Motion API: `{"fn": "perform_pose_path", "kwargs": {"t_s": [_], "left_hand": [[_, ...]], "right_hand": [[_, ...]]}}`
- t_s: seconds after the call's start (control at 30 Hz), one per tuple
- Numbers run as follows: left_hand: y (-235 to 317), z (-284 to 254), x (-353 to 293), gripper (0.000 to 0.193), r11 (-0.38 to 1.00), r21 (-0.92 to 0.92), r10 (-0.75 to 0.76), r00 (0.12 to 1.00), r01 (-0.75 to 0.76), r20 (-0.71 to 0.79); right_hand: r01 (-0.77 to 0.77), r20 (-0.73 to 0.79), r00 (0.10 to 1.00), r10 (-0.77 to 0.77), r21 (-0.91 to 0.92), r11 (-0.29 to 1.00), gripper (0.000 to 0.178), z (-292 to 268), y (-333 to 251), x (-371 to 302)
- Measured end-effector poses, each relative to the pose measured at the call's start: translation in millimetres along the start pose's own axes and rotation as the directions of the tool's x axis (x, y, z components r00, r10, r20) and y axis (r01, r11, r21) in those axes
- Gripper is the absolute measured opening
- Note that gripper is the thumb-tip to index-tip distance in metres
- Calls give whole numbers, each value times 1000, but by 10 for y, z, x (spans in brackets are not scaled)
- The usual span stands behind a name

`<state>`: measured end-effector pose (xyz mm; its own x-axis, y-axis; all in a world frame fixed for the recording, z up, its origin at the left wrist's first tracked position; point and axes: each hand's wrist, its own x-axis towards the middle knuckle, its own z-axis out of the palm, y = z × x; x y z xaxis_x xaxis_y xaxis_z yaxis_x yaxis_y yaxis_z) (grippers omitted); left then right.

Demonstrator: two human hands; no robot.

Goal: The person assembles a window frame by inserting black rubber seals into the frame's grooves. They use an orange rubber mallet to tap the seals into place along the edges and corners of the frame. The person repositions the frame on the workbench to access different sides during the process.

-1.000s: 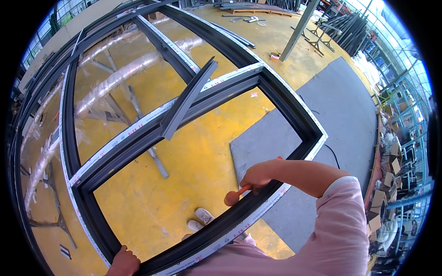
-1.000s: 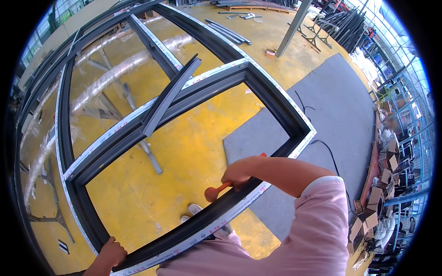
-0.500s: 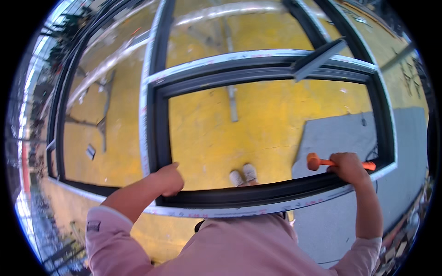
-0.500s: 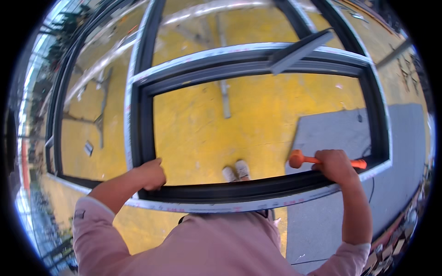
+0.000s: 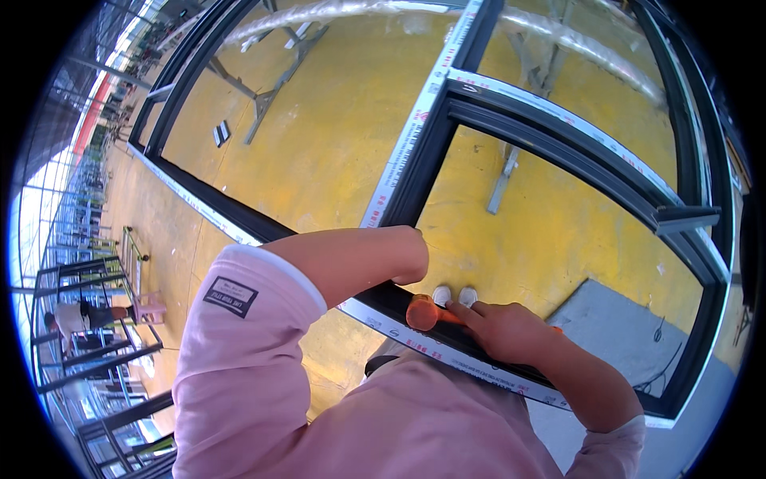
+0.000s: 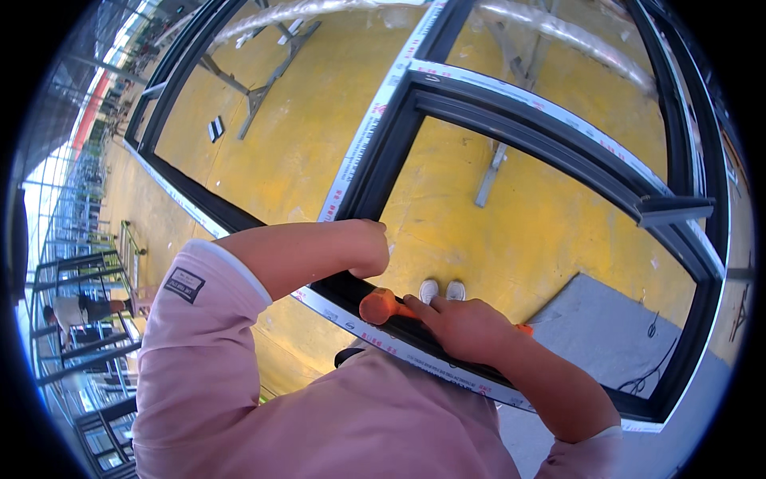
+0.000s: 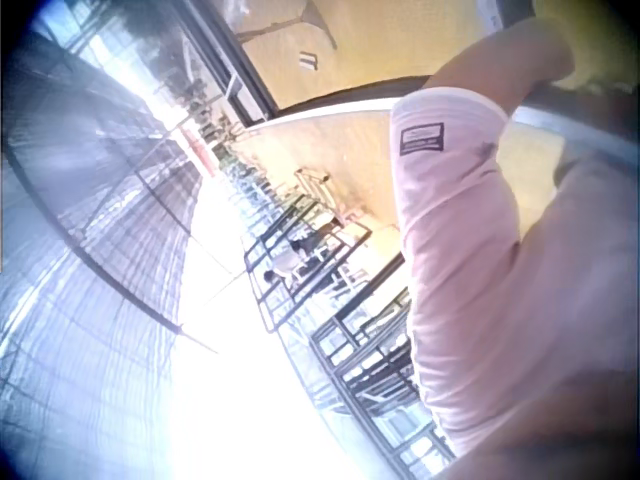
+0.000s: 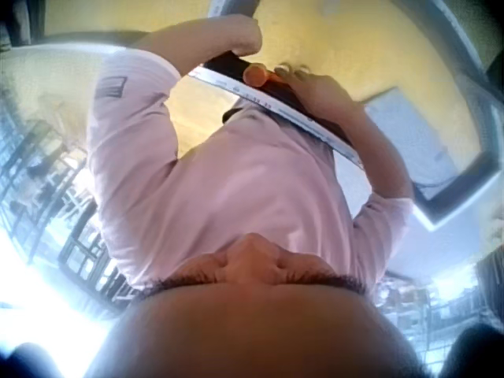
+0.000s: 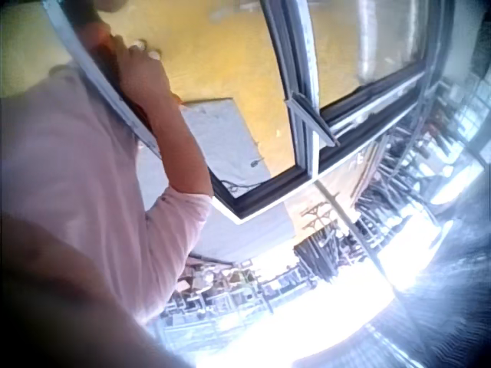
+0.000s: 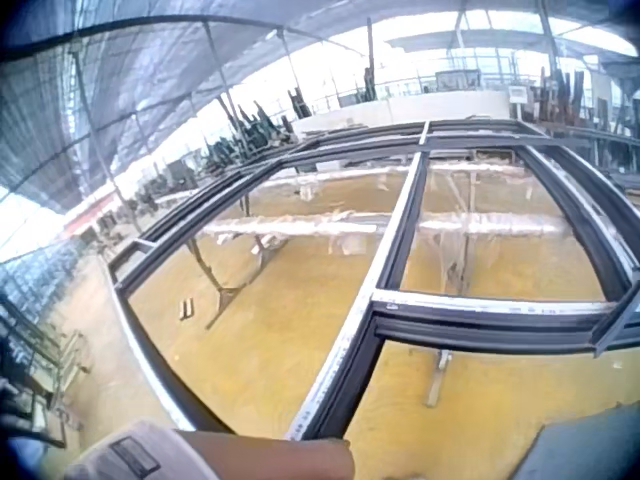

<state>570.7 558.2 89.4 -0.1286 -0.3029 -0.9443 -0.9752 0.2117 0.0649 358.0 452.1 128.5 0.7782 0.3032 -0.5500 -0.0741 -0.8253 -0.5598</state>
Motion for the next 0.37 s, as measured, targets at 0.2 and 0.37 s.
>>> {"fn": "perform_pose_path", "kwargs": {"t_s": [0.2,0.37], "left_hand": [[-72,-230,-51,26,975,-214,76,992,-54,98],[-130,-278,73,26,915,-398,114,991,-75,77]], "right_hand": [[50,60,997,-49,-15,999,63,-152,-75,306],[86,113,990,-83,-21,996,69,-191,-68,420]]}}
